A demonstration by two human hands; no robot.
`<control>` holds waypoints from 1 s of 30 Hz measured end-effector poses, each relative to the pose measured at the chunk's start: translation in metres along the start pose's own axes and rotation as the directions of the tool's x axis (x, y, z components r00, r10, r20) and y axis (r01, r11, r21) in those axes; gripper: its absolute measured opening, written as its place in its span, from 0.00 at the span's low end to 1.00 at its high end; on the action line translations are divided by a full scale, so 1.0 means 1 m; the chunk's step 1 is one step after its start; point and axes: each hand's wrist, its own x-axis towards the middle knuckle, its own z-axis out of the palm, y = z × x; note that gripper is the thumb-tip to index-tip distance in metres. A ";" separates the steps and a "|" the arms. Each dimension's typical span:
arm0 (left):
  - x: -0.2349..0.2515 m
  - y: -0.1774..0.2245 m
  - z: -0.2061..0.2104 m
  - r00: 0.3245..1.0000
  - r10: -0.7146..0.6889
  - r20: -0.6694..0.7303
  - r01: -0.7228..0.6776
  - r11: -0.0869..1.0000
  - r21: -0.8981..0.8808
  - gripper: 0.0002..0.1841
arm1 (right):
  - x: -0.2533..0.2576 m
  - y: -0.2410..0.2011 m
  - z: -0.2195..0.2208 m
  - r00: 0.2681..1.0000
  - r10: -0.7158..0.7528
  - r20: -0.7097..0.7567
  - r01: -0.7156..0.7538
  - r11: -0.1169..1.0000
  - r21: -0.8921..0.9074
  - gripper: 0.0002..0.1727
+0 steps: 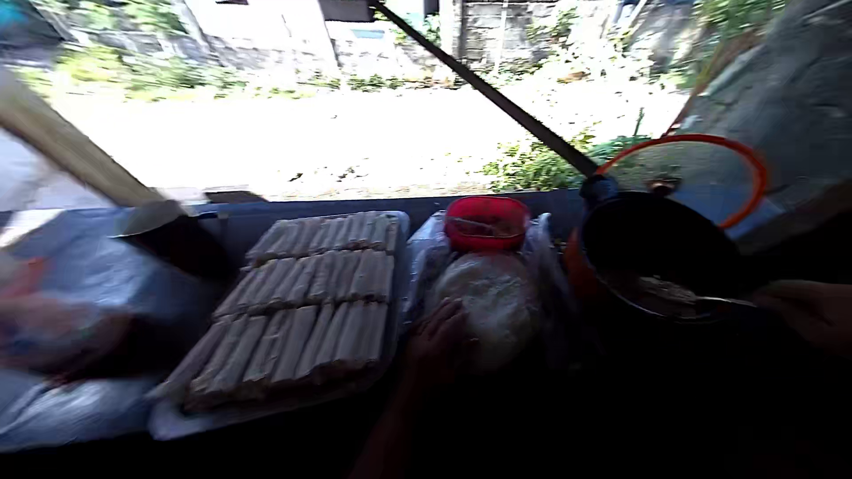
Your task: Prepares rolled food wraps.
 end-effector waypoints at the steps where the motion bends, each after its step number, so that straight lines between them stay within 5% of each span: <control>1: 0.000 -0.003 0.003 1.000 0.018 0.006 -0.018 1.000 -0.009 0.25 | -0.006 0.002 0.001 0.998 0.015 -0.060 -0.017 0.999 -0.033 0.21; 5: 0.004 -0.003 0.000 0.998 0.062 0.028 -0.061 0.997 -0.039 0.28 | -0.007 -0.006 -0.010 0.992 0.118 -0.051 -0.121 0.990 -0.068 0.20; 11: 0.004 -0.001 -0.002 0.997 0.061 0.044 -0.060 0.998 -0.027 0.28 | 0.013 -0.009 0.014 0.962 0.023 -0.273 -0.063 0.988 -0.140 0.12; 17: 0.003 -0.003 -0.003 0.997 0.065 0.051 -0.063 0.998 -0.026 0.28 | 0.027 -0.007 0.042 0.950 -0.076 -0.302 -0.013 0.959 -0.282 0.12; 30: 0.003 0.000 -0.006 0.996 0.047 0.072 -0.046 0.999 -0.021 0.29 | 0.027 -0.012 0.043 0.933 -0.020 -0.359 -0.036 0.988 -0.149 0.12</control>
